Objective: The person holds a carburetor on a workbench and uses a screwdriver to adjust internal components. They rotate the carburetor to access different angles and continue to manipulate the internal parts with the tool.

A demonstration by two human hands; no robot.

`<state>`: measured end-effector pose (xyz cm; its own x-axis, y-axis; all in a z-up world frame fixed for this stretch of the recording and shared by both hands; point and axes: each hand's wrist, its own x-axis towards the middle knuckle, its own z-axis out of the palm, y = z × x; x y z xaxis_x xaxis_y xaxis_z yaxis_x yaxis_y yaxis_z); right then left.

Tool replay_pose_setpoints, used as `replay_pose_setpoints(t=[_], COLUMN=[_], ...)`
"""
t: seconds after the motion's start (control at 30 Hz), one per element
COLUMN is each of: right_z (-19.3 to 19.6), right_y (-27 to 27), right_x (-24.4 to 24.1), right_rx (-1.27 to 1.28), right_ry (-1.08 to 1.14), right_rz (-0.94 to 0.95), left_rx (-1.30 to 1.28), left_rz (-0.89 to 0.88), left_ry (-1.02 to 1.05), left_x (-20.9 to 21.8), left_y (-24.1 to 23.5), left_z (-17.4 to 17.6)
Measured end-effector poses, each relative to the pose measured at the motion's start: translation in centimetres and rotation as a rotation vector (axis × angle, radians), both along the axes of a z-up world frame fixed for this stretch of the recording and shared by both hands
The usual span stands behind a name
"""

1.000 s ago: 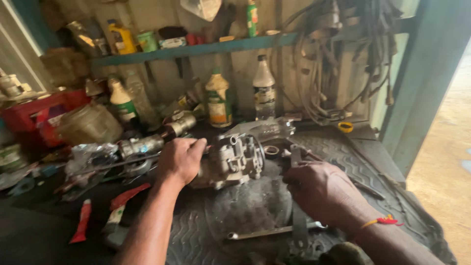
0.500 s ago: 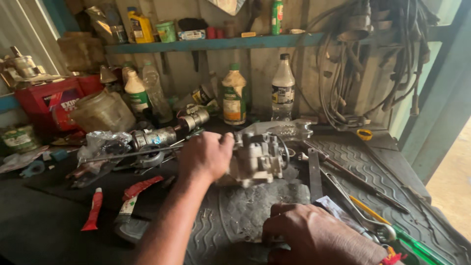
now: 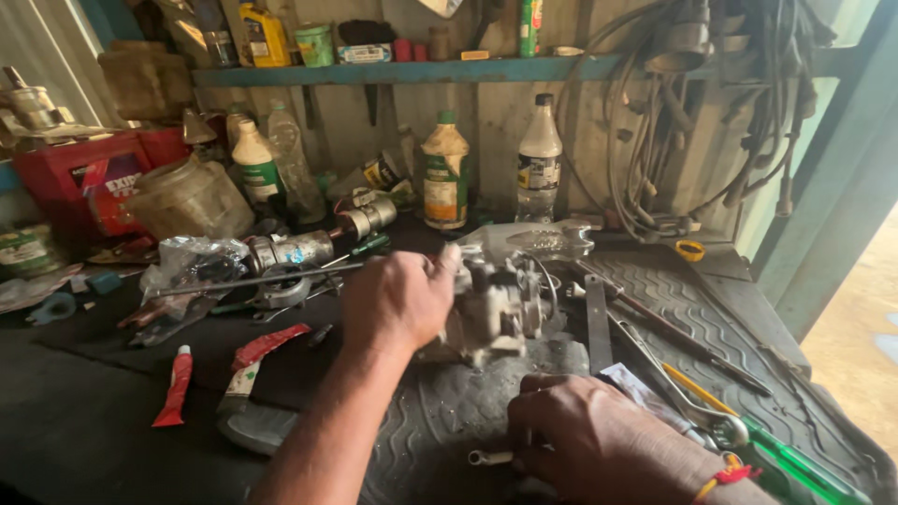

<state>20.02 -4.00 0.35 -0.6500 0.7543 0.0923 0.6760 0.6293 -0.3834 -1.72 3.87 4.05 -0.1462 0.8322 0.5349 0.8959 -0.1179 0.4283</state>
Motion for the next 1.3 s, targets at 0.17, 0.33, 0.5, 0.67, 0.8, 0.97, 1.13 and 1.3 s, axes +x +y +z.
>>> replay_pose_setpoints(t=[0.17,0.33,0.5,0.67,0.8,0.97,1.13,1.3], right_z=[0.2,1.6,2.7,1.8,1.3,4.1,4.9,4.5], right_y=[0.0,0.5,0.7,3.0,2.9,0.9,-2.9,-2.4], right_x=[0.9,1.5,2.3,5.5,6.2,4.7,0.6,-0.1], right_rx=[0.033,0.081,-0.096,0.116,0.111,-0.138,-0.255,-0.3], right_ry=[0.07,0.07,0.051,0.053,-0.094,-0.068,-0.205,-0.179], right_rz=[-0.121,-0.143,-0.494,-0.739,-0.721,-0.467,-0.021,-0.108], left_rx=[0.009,0.005,0.037,0.147,0.158,0.109,0.109,0.093], left_rz=[0.008,0.007,-0.013,-0.047,-0.039,-0.021,0.012,0.014], left_ry=[-0.01,-0.002,-0.012,0.028,0.045,0.013,0.007,-0.02], left_x=[-0.7,-1.1,-0.7,-0.8,-0.7,-0.9,-1.2,-1.1], left_y=[1.7,1.5,1.0,0.7,0.9,1.3,2.4,2.2], left_z=[0.0,-0.6,-1.3,-1.9,-1.8,-2.2,-1.5,-1.5])
